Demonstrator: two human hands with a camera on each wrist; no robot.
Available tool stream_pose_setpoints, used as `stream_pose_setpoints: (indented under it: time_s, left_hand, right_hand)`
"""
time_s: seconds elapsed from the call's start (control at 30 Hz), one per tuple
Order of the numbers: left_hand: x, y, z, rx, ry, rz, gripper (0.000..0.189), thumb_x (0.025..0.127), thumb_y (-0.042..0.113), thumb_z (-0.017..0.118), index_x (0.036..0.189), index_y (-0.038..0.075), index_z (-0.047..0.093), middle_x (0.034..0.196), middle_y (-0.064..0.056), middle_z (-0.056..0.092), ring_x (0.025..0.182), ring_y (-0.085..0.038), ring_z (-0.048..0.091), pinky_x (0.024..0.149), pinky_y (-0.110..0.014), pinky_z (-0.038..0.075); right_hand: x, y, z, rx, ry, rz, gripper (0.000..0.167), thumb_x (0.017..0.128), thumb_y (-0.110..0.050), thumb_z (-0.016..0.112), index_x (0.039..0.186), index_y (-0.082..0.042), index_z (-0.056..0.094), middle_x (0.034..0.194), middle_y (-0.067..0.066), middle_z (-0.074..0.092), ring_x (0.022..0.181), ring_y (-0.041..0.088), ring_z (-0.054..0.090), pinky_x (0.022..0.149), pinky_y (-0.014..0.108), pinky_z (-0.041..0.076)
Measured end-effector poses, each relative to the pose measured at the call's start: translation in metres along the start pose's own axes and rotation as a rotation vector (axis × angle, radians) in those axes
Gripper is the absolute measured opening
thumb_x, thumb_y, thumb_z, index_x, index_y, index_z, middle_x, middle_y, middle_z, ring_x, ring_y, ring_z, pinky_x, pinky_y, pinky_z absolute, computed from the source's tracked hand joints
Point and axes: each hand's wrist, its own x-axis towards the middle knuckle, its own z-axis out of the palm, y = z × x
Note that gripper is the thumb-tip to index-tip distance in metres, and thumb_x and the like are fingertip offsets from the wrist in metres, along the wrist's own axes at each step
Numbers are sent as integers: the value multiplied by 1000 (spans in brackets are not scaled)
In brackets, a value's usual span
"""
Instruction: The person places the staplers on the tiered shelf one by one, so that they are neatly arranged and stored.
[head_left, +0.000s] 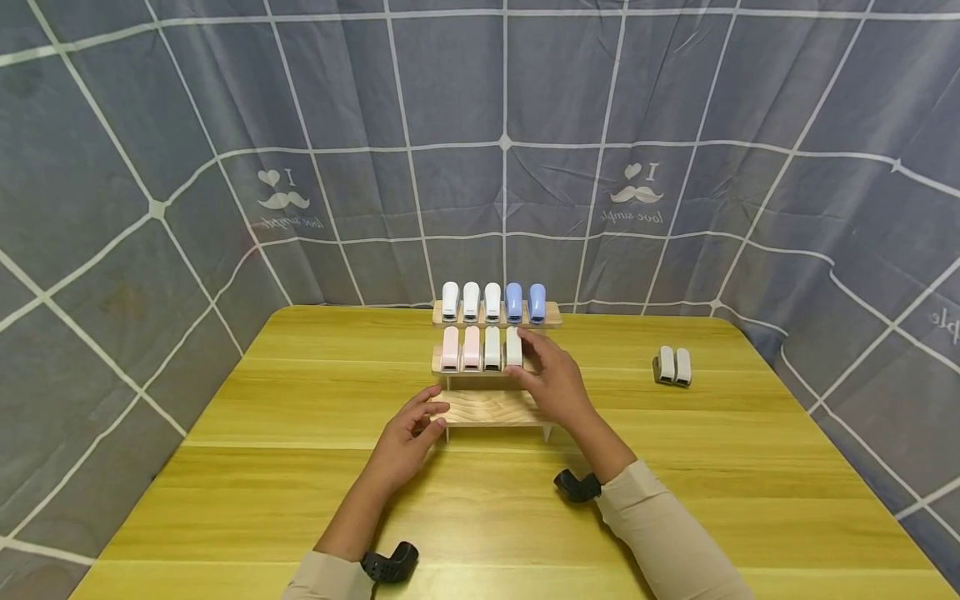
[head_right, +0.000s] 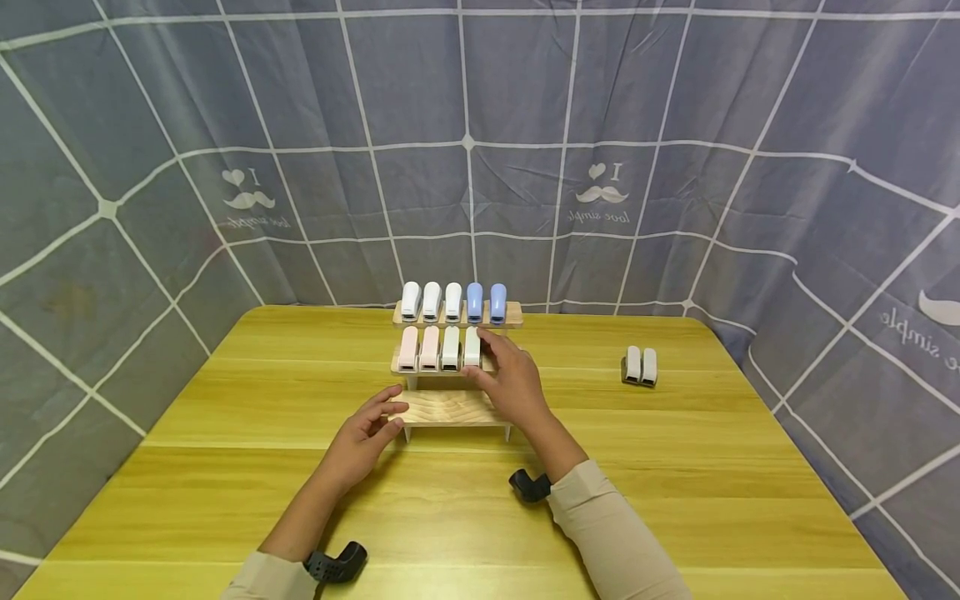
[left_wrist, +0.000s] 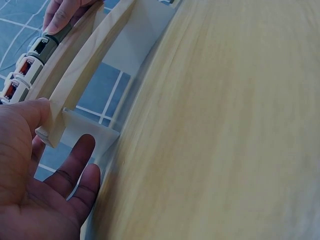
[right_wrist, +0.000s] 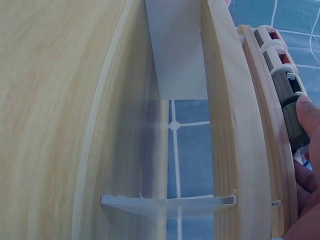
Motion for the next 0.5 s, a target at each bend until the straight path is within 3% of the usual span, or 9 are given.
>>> stream_pose_setpoints:
  time_s: [0.1,0.2,0.37,0.5]
  left_hand:
    - [5,-17,2,2,2,16,23,99,6,61,120,1,67,151,-12,45,116,-28,57,83,-31,47]
    - [7,-25,2,-1,5,6,23,98,8,63,121,4,68,151,-7,46,119,-26,56,86,-34,46]
    - [2,-6,1,3,10,-16,23,99,5,61,120,1,68,150,-9,46,122,-30,54,90,-38,45]
    - [-3,9,-1,-8,7,8,22,99,3,60,119,-2,67,150,-14,46,121,-33,54,89,-36,46]
  right_hand:
    - [0,1,1,2,5,7,67,85,-26,79,142,-4,52,131,14,62,118,29,60,99,50,44]
    - [0,1,1,-1,9,9,67,85,-27,79,142,-5,52,130,14,62,118,30,60,99,51,43]
    - [0,0,0,0,13,2,67,85,-26,79,142,-4,52,130,14,63,118,30,60,98,51,44]
    - [0,0,0,8,5,15,66,86,-26,79,142,-4,52,129,14,63,117,30,60,99,50,44]
